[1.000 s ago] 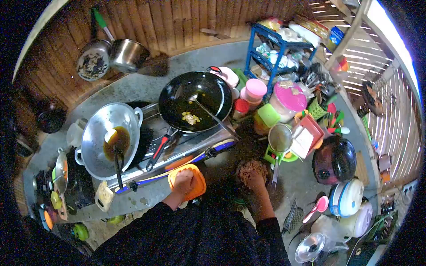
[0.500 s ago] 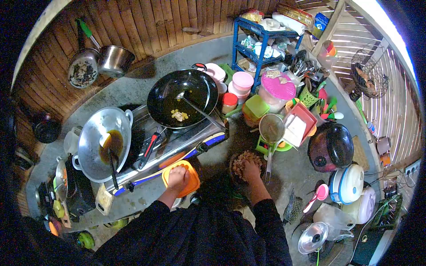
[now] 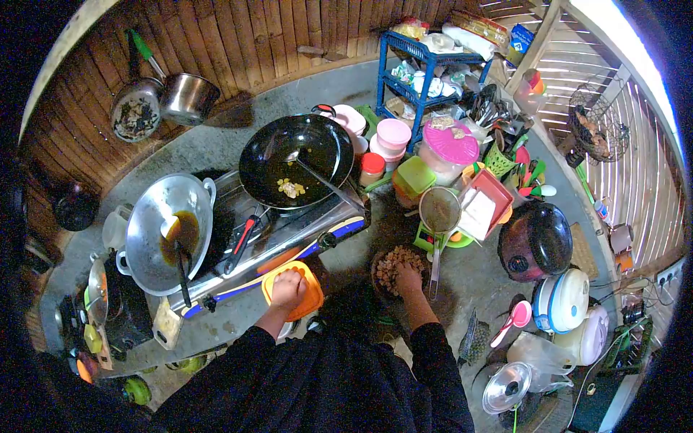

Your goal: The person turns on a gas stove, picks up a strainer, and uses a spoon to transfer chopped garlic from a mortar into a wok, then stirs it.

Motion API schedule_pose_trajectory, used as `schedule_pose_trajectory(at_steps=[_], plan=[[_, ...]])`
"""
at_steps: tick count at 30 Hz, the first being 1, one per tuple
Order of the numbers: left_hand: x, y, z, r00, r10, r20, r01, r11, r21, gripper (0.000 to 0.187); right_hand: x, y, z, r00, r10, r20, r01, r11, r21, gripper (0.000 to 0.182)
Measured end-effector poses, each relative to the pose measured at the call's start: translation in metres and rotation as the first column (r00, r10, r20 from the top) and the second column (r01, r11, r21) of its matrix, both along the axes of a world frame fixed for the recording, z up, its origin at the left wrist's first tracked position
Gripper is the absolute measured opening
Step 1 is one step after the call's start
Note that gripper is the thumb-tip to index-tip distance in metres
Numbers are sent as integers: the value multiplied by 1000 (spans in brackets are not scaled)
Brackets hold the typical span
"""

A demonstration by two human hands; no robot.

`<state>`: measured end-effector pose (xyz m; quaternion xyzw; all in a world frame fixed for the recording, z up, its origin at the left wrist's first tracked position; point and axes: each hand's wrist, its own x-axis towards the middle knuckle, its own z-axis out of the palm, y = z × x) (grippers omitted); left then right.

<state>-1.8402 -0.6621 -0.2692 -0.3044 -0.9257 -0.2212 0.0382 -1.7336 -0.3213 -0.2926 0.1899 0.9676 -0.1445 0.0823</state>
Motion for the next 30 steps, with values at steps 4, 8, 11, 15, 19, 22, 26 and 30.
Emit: schedule_pose_trajectory(at_steps=[4, 8, 11, 15, 19, 22, 26, 30], plan=[[0, 0, 1, 999, -11, -43, 13, 998, 56, 17, -1, 10, -15, 998, -51, -39, 48, 996, -81, 42], [-1, -1, 0, 999, -18, -40, 20, 998, 64, 16, -1, 14, -13, 981, -125, -149, 105, 985, -139, 33], [-2, -2, -6, 998, -41, -53, 44, 998, 46, 15, -4, 6, 10, 977, -185, -107, 165, 971, -173, 31], [-1, -2, -4, 997, -38, -65, 43, 996, 83, 14, -8, 15, -14, 996, -59, 73, 65, 994, -88, 32], [-1, -2, -6, 996, -33, -80, 41, 995, 90, 15, -5, -5, 13, 998, -21, 53, 20, 999, 25, 35], [-2, -2, -8, 997, -31, -70, 36, 997, 72, 16, -5, 3, -5, 961, 29, 277, -21, 999, -30, 41], [-1, -2, -7, 998, -23, -56, 27, 998, 59, 17, 1, 11, -36, 989, 1, 149, -8, 999, 44, 46], [0, -2, -5, 998, -25, -55, 29, 997, 72, 18, 2, 10, -29, 988, 38, 147, -49, 996, 72, 49]])
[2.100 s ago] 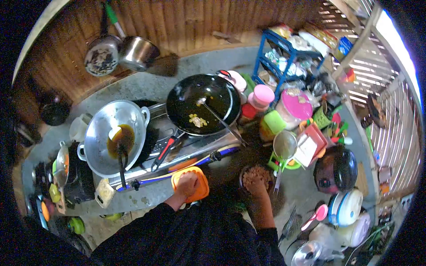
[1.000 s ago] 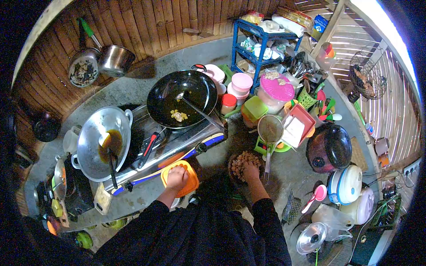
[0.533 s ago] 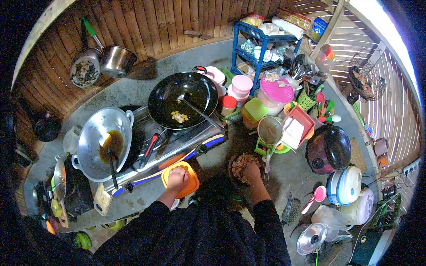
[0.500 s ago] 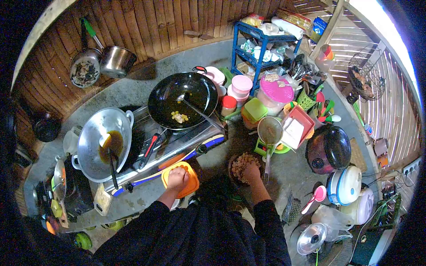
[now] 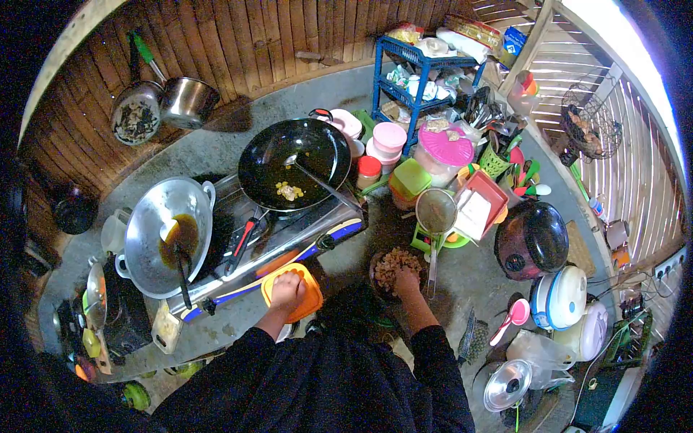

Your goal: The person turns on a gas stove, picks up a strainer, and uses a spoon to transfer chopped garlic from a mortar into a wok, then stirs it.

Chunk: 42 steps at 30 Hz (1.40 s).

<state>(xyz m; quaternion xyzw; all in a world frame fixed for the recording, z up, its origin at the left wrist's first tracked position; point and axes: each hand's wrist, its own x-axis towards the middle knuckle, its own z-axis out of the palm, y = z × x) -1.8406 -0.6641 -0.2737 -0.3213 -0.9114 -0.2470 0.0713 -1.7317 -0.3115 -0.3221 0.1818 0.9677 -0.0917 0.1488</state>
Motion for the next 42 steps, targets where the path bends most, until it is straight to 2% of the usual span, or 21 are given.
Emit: schedule_pose_trajectory(at_steps=[4, 6, 7, 9, 13, 15, 19, 22, 24, 25, 27, 30, 31, 32, 34, 36, 40, 42], plan=[[0, -1, -3, 1000, 12, -27, -12, 1000, -15, 20, 1, -3, 13, 999, 8, 38, -8, 1000, -19, 48], [0, 0, -3, 999, 10, -36, -11, 1000, -17, 20, 5, -1, 12, 987, -31, -157, 16, 995, -94, 41], [0, 0, -2, 999, 13, -41, -13, 1000, -7, 20, 6, -1, 13, 987, -33, -158, 18, 995, -94, 41], [0, 0, -1, 999, 16, -46, -16, 1000, 2, 19, 7, 0, 14, 934, -234, -272, 155, 947, -282, 31], [-1, 0, 1, 1000, -1, -21, 0, 1000, -22, 16, 6, 4, 11, 917, -329, -227, 261, 923, -283, 28], [-1, 1, 3, 1000, 2, -28, -2, 1000, -9, 15, 3, 9, 4, 882, -297, -367, 195, 937, -290, 27], [1, 2, 7, 1000, 16, -15, -16, 1000, 0, 15, 3, 16, -5, 885, -291, -365, 198, 942, -271, 26], [-1, 1, 3, 1000, 7, -27, -8, 1000, -6, 16, -4, 15, 9, 901, -327, -286, 262, 934, -244, 28], [-1, -1, -1, 999, -3, -34, 3, 1000, -17, 17, -4, 11, 30, 856, -409, -315, 258, 867, -426, 27], [-1, 0, -2, 1000, 2, -24, -2, 1000, -13, 17, -6, 12, 27, 857, -409, -313, 258, 867, -426, 27], [0, -1, -3, 1000, 0, -16, -1, 1000, -10, 18, -8, 12, 31, 949, -249, -196, 186, 939, -290, 28], [-1, 0, -2, 999, 4, -47, -3, 1000, 14, 19, -13, 14, 40, 922, -292, -254, 204, 924, -323, 29], [-1, 0, -1, 1000, 11, -13, -11, 1000, -11, 19, -12, 21, 24, 924, -290, -250, 203, 925, -322, 29], [0, 0, 0, 1000, 16, 20, -16, 999, -36, 20, -13, 35, -6, 937, -273, -217, 216, 943, -254, 30], [0, 0, -1, 1000, 9, -11, -9, 1000, -8, 20, -16, 33, 1, 947, -261, -188, 226, 956, -185, 30], [-1, 0, -1, 999, 8, -40, -7, 1000, 23, 20, -13, 35, 7, 929, -297, -222, 225, 927, -299, 28], [2, 0, 0, 1000, 11, -24, -10, 1000, 28, 20, -10, 45, -17, 914, -359, -187, 289, 903, -318, 29], [0, 1, 2, 999, 18, -50, -16, 999, 44, 20, -8, 51, -38, 878, -407, -251, 251, 839, -482, 26]])
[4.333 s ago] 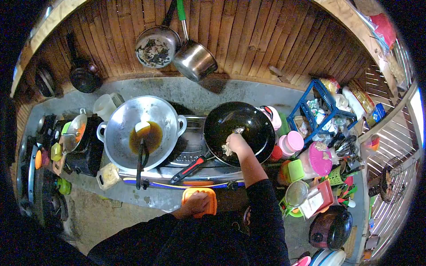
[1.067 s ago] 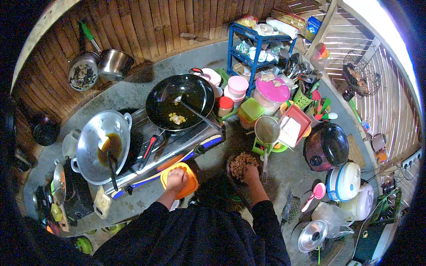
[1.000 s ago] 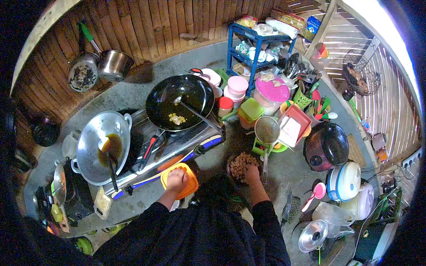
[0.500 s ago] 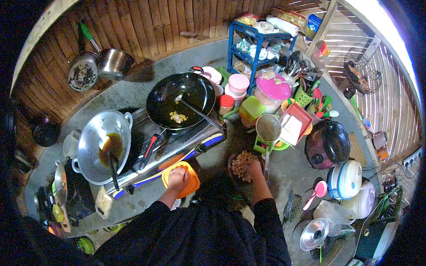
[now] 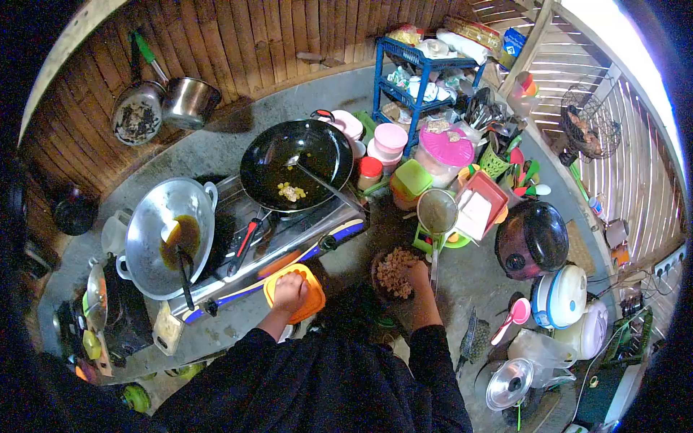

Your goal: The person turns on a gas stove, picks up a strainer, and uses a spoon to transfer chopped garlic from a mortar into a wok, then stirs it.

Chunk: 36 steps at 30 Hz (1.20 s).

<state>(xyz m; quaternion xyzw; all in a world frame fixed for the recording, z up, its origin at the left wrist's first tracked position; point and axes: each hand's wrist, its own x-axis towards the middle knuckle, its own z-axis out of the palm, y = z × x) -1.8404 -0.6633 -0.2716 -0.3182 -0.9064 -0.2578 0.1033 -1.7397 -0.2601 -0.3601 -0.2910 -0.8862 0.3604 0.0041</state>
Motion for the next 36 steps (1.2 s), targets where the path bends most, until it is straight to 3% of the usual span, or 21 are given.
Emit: schedule_pose_trajectory(at_steps=[3, 7, 9, 10, 12, 13, 14, 15, 17, 18, 19, 22, 23, 24, 25, 26, 27, 31, 33, 34, 36], plan=[[2, -1, -1, 1000, -4, 29, 4, 1000, -8, 19, 1, 5, -16, 988, 47, -147, -67, 988, -138, 20], [-2, -1, -1, 1000, -10, 24, 10, 1000, -16, 19, 1, 7, -16, 999, -20, -50, 3, 948, -318, 21], [0, -2, -2, 999, -21, 31, 22, 999, -35, 19, 9, 8, -8, 960, 243, -140, -272, 927, -259, 24], [0, -2, -4, 999, -17, 29, 18, 999, -41, 19, 9, 7, -6, 960, 243, -142, -273, 927, -257, 24], [-2, -1, -3, 1000, -12, 21, 13, 999, -43, 19, 5, 1, -2, 993, -47, -109, -19, 846, -532, 24], [-1, -1, 1, 999, -14, 34, 16, 999, -44, 19, 6, -4, 13, 993, -45, -111, -21, 848, -530, 24], [0, -1, 3, 999, -15, 48, 18, 999, -44, 19, 10, -11, 40, 944, 322, -76, -321, 947, 25, 24], [1, -1, 2, 999, -12, 46, 14, 999, -42, 19, 12, -15, 56, 802, 577, 152, -559, 638, 530, 24], [0, -2, 1, 999, -25, 43, 26, 999, -37, 19, 13, 19, -30, 889, 392, -238, -411, 911, -38, 27], [-1, -2, 1, 999, -19, 40, 21, 999, -35, 19, 13, 36, -72, 897, 207, -390, -342, 884, -318, 29], [-1, -2, 0, 999, -17, 34, 19, 999, -40, 19, 12, 24, -45, 896, 211, -390, -346, 883, -316, 29], [2, -2, 0, 1000, -16, 20, 16, 1000, -14, 19, 21, -8, 33, 961, 190, -201, -238, 939, -250, 30], [1, -1, 1, 1000, -12, 8, 11, 1000, 17, 19, 21, -11, 46, 880, 459, -123, -434, 882, 182, 28], [0, -1, 0, 1000, -7, 7, 7, 1000, 20, 19, 20, -14, 55, 759, 648, 65, -568, 610, 552, 27], [0, -1, -2, 1000, -7, 10, 7, 1000, 12, 19, 18, -21, 60, 755, 653, 66, -572, 606, 553, 27], [0, -2, -4, 1000, -7, 15, 7, 1000, 4, 19, 15, -29, 64, 960, 151, -235, -206, 952, -228, 25], [1, -3, -4, 1000, 0, 16, 0, 1000, 4, 19, 12, -32, 65, 905, -424, -11, 189, 426, -885, 24], [0, -3, -4, 999, 2, 39, 0, 999, -34, 19, -13, -26, 86, 922, -378, -84, 152, 554, -818, 20], [0, -2, -4, 1000, 7, 27, -6, 1000, -15, 19, -34, -28, 118, 896, -408, -175, 2, 400, -917, 17], [0, -2, -2, 999, 2, 40, -2, 1000, -16, 19, -47, -28, 134, 898, -401, -180, -4, 403, -915, 17], [1, -2, -2, 999, 13, 52, -12, 1000, -16, 19, -76, -31, 166, 861, -358, -362, -215, 389, -896, 17]])
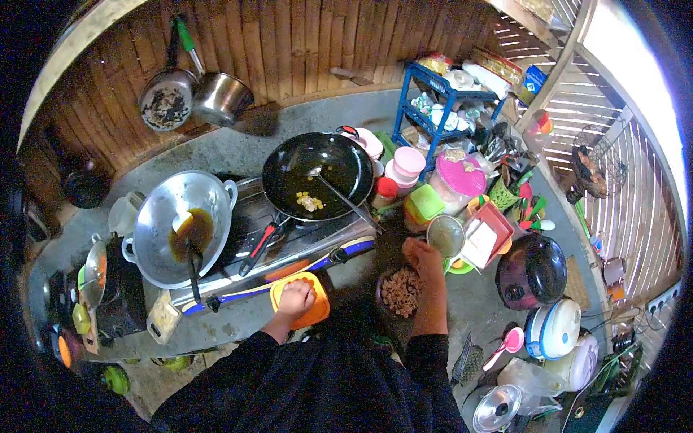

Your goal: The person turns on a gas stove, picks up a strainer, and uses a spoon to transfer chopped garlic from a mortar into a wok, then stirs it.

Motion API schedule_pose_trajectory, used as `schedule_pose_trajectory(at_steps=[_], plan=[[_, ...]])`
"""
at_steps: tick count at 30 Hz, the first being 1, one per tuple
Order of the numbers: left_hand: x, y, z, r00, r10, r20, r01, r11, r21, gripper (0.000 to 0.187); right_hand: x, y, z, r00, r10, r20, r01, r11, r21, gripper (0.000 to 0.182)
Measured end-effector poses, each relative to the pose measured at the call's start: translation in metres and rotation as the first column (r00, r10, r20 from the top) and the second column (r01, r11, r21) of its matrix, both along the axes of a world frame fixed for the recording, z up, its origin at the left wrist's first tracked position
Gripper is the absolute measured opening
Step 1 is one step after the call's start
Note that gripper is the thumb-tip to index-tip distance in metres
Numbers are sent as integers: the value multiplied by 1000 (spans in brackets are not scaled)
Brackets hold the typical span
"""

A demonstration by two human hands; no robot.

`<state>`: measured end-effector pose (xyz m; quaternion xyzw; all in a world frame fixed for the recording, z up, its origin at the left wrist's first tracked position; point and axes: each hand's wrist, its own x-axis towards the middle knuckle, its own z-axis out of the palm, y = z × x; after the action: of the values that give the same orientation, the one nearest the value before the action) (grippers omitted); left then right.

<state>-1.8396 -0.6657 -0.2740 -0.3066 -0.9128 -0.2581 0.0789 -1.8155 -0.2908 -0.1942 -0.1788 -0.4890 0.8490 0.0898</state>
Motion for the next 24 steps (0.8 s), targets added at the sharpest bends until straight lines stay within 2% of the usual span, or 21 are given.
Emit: schedule_pose_trajectory(at_steps=[1, 3, 5, 7, 9, 10, 11, 12, 13, 15, 16, 18, 19, 21, 24], plan=[[0, 0, -2, 1000, 1, -19, -1, 1000, 9, 19, -13, -6, 23, 1000, 13, -3, -13, 1000, 2, 17], [0, 0, -2, 999, 17, -39, -17, 1000, 16, 19, -37, -25, 75, 999, 39, 6, -40, 978, 203, 24], [1, -1, -1, 1000, 1, -18, -1, 1000, 14, 19, -65, -46, 117, 994, 85, 67, -100, 957, 271, 25], [0, -1, -6, 999, 21, -35, -20, 999, 32, 19, -92, -68, 132, 983, 125, 131, -163, 928, 336, 26], [0, -1, -8, 1000, 2, -19, -1, 1000, 29, 20, -115, -94, 137, 955, 294, 39, -284, 871, 401, 26], [0, -1, -10, 1000, -8, 19, 8, 1000, 13, 22, -125, -111, 139, 939, 340, 56, -288, 686, 668, 25], [0, -1, -11, 1000, 5, 17, -6, 1000, 12, 22, -134, -125, 141, 923, 377, 82, -253, 432, 866, 24], [1, -1, -13, 1000, 3, 7, -4, 1000, 14, 23, -157, -129, 114, 889, 449, 92, -365, 574, 733, 21], [1, 0, -14, 1000, 2, -1, -2, 1000, 15, 24, -172, -140, 105, 850, 493, 187, -466, 535, 705, 18], [2, -1, -8, 999, 6, 49, -6, 1000, 7, 26, -196, -165, 87, 855, 403, 327, -419, 165, 893, 19], [1, -1, -6, 999, -2, 46, 3, 1000, -14, 26, -203, -174, 80, 849, 414, 327, -422, 161, 892, 19], [1, -2, -5, 996, -10, 86, 13, 999, -37, 26, -215, -189, 71, 856, 272, 439, -419, -130, 899, 23], [0, -3, -6, 996, -1, 86, 4, 999, -38, 26, -219, -193, 69, 854, 280, 439, -419, -133, 898, 23], [-1, -3, -5, 998, -52, 34, 52, 999, 8, 26, -219, -195, 68, 867, 273, 417, -354, -251, 901, 25], [0, -3, 1, 995, -19, -95, 25, 998, 64, 21, -215, -189, 78, 854, 337, 397, -343, -210, 915, 28]])
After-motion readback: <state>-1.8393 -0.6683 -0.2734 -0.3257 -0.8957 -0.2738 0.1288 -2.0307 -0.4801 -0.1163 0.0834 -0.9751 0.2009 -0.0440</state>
